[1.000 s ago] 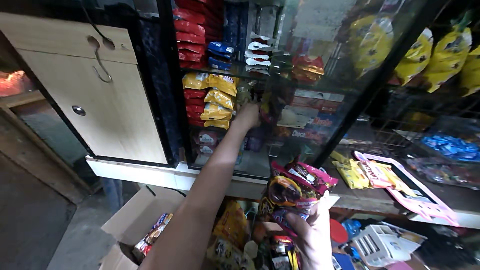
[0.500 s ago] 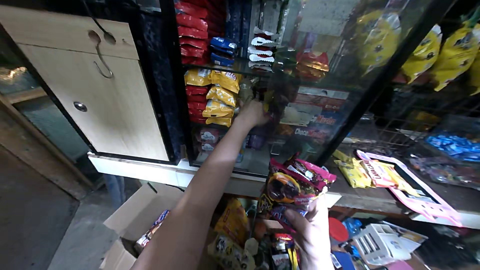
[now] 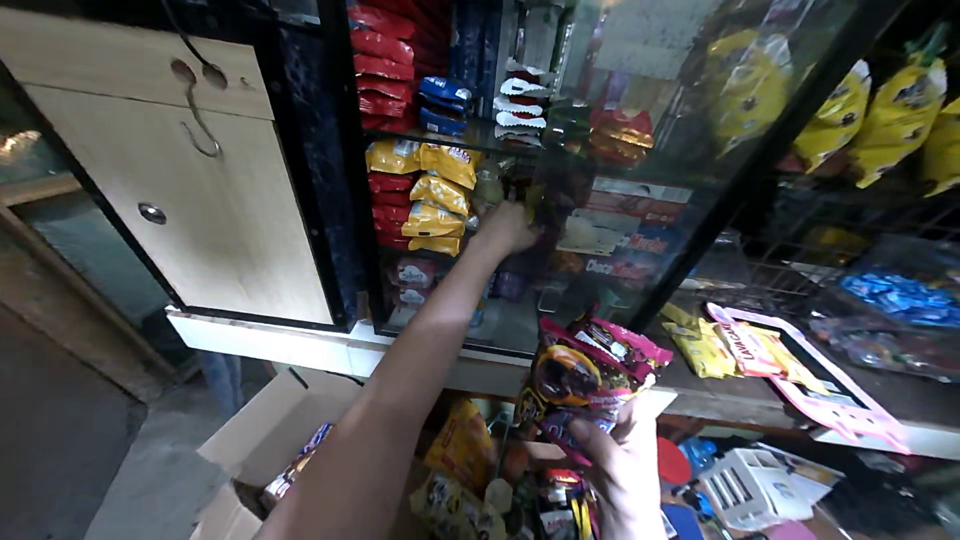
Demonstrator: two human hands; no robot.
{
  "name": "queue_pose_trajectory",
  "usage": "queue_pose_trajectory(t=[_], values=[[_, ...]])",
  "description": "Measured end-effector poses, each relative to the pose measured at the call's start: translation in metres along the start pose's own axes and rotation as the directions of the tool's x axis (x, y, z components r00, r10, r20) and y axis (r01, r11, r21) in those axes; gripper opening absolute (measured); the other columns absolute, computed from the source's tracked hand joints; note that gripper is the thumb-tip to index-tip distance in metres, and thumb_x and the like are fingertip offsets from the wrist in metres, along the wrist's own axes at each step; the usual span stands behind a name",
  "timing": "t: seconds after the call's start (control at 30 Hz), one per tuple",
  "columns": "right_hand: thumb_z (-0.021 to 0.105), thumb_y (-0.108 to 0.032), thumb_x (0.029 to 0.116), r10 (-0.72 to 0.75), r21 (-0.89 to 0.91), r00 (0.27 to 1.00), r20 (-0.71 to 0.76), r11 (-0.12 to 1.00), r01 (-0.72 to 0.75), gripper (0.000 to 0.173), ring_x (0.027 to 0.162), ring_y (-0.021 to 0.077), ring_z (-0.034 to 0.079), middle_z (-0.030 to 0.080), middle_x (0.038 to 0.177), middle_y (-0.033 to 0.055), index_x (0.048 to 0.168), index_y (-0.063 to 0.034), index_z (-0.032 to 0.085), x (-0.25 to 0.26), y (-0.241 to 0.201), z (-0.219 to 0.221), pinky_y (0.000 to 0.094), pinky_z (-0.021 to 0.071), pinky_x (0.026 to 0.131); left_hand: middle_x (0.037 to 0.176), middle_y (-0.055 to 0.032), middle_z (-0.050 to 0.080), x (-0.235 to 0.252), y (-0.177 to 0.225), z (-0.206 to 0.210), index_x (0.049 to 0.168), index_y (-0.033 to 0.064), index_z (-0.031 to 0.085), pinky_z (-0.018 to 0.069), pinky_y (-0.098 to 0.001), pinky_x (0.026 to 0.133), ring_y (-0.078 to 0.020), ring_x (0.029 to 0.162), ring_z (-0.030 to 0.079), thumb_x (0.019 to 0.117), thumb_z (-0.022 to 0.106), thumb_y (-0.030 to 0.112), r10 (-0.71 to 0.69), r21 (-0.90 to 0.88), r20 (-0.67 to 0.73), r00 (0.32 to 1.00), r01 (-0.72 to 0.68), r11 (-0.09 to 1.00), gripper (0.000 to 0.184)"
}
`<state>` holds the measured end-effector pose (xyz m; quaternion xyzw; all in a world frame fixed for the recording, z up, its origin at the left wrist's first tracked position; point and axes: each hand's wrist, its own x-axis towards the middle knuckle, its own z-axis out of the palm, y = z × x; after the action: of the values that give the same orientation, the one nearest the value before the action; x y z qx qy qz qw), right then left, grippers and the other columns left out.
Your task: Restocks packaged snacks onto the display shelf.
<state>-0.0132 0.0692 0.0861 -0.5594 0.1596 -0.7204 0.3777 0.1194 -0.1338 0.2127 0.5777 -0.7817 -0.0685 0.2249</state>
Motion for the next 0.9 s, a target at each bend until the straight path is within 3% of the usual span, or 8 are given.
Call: queue_pose_trajectory(t=[0.07,0.17,0.27,0.37,0.5,0.6,0.73,0.9], values=[[0.086,-0.015,0.0753,-0.001,0.010,1.000,-0.005,1.000,0.001,0.066,0.107,0.0008,0.068,0.072,0.115,-0.0131,0.130,-0.0174,0.048,0.001,0.001,0.001,0.0237,0.0587,0.094,0.129,-0.0270,0.063,-0.001,-0.002,0.000,0.127,-0.0033,0.065,0.0122,-0.0765,0.114,-0.0444,0.132,0.052,0.1053,0.053,0.036,0.016,0.107,0.064,0.998,-0.023,0.994,0.047],[0.084,-0.013,0.0775,-0.003,0.029,1.000,0.017,1.000,0.002,0.066,0.108,0.0018,0.068,0.071,0.117,-0.0117,0.131,-0.0146,0.045,0.000,0.003,0.001,0.0245,0.0588,0.094,0.162,-0.0193,0.035,0.001,-0.008,0.006,0.156,0.0051,0.039,-0.0016,-0.0790,0.114,-0.0417,0.154,0.021,0.1088,0.044,0.036,0.026,0.190,0.143,0.989,-0.053,0.980,0.057],[0.084,-0.011,0.0769,0.004,0.042,1.000,0.015,0.999,-0.004,0.067,0.107,0.0027,0.069,0.071,0.116,-0.0110,0.131,-0.0141,0.045,0.000,0.001,0.003,0.0250,0.0591,0.094,0.169,-0.0199,0.017,0.001,-0.018,0.012,0.162,0.0035,0.022,-0.0035,-0.0770,0.115,-0.0403,0.157,0.008,0.1101,0.042,0.029,0.083,0.070,0.076,0.994,-0.088,0.994,0.061],[0.085,-0.011,0.0753,-0.002,0.019,0.999,-0.032,1.000,0.002,0.068,0.104,0.0026,0.070,0.072,0.114,-0.0105,0.130,-0.0134,0.044,0.004,0.002,0.001,0.0250,0.0600,0.091,0.163,-0.0245,0.030,-0.013,-0.023,0.006,0.159,-0.0028,0.024,0.0199,-0.0574,0.123,-0.0383,0.151,0.030,0.1100,0.041,0.015,0.136,-0.242,-0.092,0.986,-0.155,0.958,0.055],[0.085,-0.012,0.0710,0.020,-0.058,0.981,-0.194,0.998,-0.032,0.072,0.094,0.0033,0.072,0.071,0.107,-0.0074,0.127,-0.0068,0.039,0.012,0.002,-0.002,0.0238,0.0626,0.082,0.147,-0.0258,0.052,-0.085,-0.020,0.005,0.153,-0.0012,0.040,0.0423,-0.0535,0.111,-0.0402,0.132,0.055,0.1077,0.039,0.003,0.099,-0.376,-0.250,0.963,-0.191,0.907,0.046],[0.084,-0.008,0.0685,0.040,-0.100,0.961,-0.273,0.993,-0.070,0.079,0.095,0.0029,0.071,0.068,0.110,-0.0048,0.131,-0.0033,0.034,0.018,0.003,-0.001,0.0228,0.0625,0.082,0.134,-0.0212,0.062,-0.157,-0.006,0.029,0.138,-0.0036,0.057,0.0531,-0.0433,0.099,-0.0287,0.117,0.064,0.1055,0.048,0.016,0.079,-0.453,-0.432,0.898,-0.292,0.843,0.039],[0.080,-0.015,0.0788,0.098,-0.084,0.958,-0.271,0.989,-0.125,0.067,0.097,-0.0009,0.069,0.067,0.109,-0.0071,0.129,-0.0021,0.037,0.021,0.011,0.010,0.0197,0.0598,0.086,0.129,-0.0242,0.063,-0.198,0.009,0.049,0.135,-0.0131,0.054,0.0539,-0.0288,0.095,-0.0176,0.115,0.064,0.0920,0.071,0.034,0.103,-0.737,-0.279,0.955,-0.282,0.614,0.067],[0.037,-0.016,0.1065,0.258,0.061,0.922,-0.290,0.966,-0.251,0.023,0.088,-0.0025,0.068,0.065,0.100,-0.0095,0.128,-0.0059,0.038,0.026,0.008,0.026,0.0186,0.0593,0.080,0.117,-0.0173,0.068,-0.197,0.002,0.044,0.126,-0.0151,0.058,0.0543,-0.0220,0.094,-0.0069,0.107,0.066,0.0844,0.079,0.026,-0.060,-0.811,-0.340,0.938,-0.261,0.523,0.062]])
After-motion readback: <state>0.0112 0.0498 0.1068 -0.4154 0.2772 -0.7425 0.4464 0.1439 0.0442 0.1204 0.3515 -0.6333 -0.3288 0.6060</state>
